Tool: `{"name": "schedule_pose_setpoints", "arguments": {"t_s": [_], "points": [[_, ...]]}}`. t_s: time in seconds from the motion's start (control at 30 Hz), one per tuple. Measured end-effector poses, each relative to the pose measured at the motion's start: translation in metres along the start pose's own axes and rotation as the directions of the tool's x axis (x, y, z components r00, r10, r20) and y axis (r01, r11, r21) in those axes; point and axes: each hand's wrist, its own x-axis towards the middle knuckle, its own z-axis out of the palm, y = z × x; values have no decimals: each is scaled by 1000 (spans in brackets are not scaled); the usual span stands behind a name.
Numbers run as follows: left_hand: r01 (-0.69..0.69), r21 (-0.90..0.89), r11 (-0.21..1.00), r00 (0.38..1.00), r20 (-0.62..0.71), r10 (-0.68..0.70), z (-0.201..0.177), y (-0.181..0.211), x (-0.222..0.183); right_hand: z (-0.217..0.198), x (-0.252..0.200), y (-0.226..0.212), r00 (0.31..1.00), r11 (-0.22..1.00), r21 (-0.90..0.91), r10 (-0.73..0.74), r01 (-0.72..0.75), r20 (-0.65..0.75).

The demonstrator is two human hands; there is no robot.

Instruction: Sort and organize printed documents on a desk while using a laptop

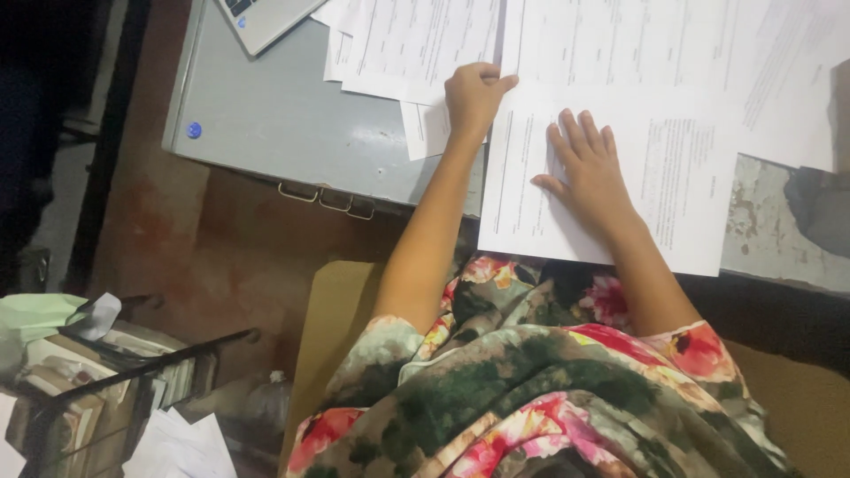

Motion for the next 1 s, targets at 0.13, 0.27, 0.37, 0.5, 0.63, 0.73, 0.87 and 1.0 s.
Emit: {"name": "schedule_pose_setpoints", "arguments": {"t_s": [0.13, 0.27, 0.37, 0.5, 0.63, 0.73, 0.87, 1.0], "points": [[35, -48, 998, 998, -53, -38, 3, 2, 8, -2, 3, -2, 1000, 1000, -12, -5, 5, -11], [121, -77, 990, 993, 5, -121, 4, -12, 20, -8, 1, -7, 1000, 1000, -20, 3, -3, -4], [115, -64, 991, 993, 20, -114, 2, -15, 23, -5, 3, -3, 1000, 1000, -28, -6, 6, -12], [146, -57, 988, 989, 29, -145, 0, -13, 19, -9, 2, -7, 1000, 1000, 17, 6, -5, -25], [115, -78, 990, 993, 42, -112, -1, -10, 15, -13, 3, -9, 1000, 1000, 22, 17, -18, 15], [56, -85, 995, 997, 61, -51, 9, -28, 25, -10, 3, -5, 999, 999, 41, 23, -24, 32], [-12, -67, 998, 996, 83, 17, 45, -104, 83, -8, 8, -1, 999, 997, -67, 35, -35, -8], [89, -240, 967, 994, 82, -71, 19, -70, 30, -28, 16, -7, 998, 997, -71, 32, -29, 44]]}}
